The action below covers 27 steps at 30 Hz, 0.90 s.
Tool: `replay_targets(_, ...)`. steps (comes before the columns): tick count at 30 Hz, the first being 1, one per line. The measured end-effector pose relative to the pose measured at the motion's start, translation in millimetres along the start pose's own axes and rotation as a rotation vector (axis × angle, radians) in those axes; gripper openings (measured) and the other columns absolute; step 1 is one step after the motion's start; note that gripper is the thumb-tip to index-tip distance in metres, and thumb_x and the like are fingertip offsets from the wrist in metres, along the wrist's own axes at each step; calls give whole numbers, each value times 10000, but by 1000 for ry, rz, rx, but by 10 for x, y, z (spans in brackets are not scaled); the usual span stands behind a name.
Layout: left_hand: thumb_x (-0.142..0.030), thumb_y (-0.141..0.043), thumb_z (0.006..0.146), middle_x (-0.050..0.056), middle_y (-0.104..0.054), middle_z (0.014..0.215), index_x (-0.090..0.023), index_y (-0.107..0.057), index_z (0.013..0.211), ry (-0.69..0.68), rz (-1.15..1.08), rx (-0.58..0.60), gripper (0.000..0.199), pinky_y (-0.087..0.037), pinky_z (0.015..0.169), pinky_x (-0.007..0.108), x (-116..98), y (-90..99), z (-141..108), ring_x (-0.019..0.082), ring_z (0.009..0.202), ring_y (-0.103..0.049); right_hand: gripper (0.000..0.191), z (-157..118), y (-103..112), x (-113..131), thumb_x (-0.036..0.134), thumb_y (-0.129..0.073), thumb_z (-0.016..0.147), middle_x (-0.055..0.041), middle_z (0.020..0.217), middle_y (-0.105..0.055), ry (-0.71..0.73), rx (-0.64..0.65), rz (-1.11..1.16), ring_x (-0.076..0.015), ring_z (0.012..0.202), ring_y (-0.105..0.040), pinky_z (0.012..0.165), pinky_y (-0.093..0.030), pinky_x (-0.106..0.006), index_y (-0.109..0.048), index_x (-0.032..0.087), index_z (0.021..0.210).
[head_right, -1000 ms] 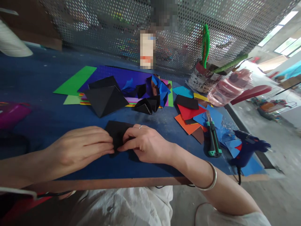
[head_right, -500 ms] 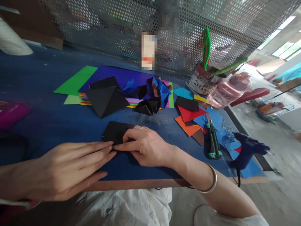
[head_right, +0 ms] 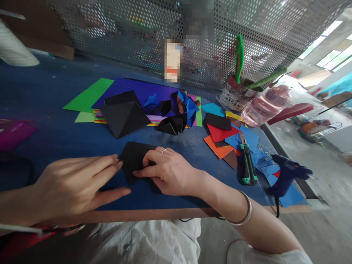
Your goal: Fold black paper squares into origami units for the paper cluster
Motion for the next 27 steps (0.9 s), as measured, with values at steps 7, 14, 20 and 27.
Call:
replay_targets(7, -287, -737, 1039, 88, -803, 916, -168, -771, 916, -73, -12, -22, 175, -680, 831, 390, -90, -3, -47, 272, 888, -796, 417, -2, -3, -2, 43, -536, 1040, -87, 1115, -726, 5, -4, 14, -207, 953, -644, 883, -568, -388, -847, 224, 1252)
replay_targets(14, -229, -692, 1002, 115, -852, 1059, -139, -841, 1004, -231, -142, -58, 174, -716, 1012, 401, -253, -47, -247, 288, 1070, -817, 422, 3, -30, -16, 41, -527, 1049, -84, 1137, -733, -16, 20, 21, -200, 985, -659, 922, -573, -394, -841, 243, 1245)
replay_targets(20, -251, -650, 1018, 107, -855, 1013, -150, -844, 941, -226, -253, -33, 233, -728, 990, 372, -257, 1, -156, 265, 1018, -814, 399, -8, -11, -16, 63, -532, 1062, -84, 1114, -738, -10, -22, 29, -196, 959, -664, 889, -580, -387, -850, 225, 1242)
replay_targets(27, -276, -706, 965, 77, -842, 927, -208, -836, 878, -244, -370, 29, 171, -734, 943, 374, -249, 5, -117, 267, 987, -808, 395, -4, -5, -9, 56, -554, 1052, -78, 1119, -728, -38, -14, 40, -193, 974, -669, 878, -586, -367, -850, 246, 1232)
Point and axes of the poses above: each hand's wrist, its own z-axis towards the middle knuckle, its own y-axis out of the back of the hand, x = y × z, the point moved 6 cm from there along z, towards the middle knuckle
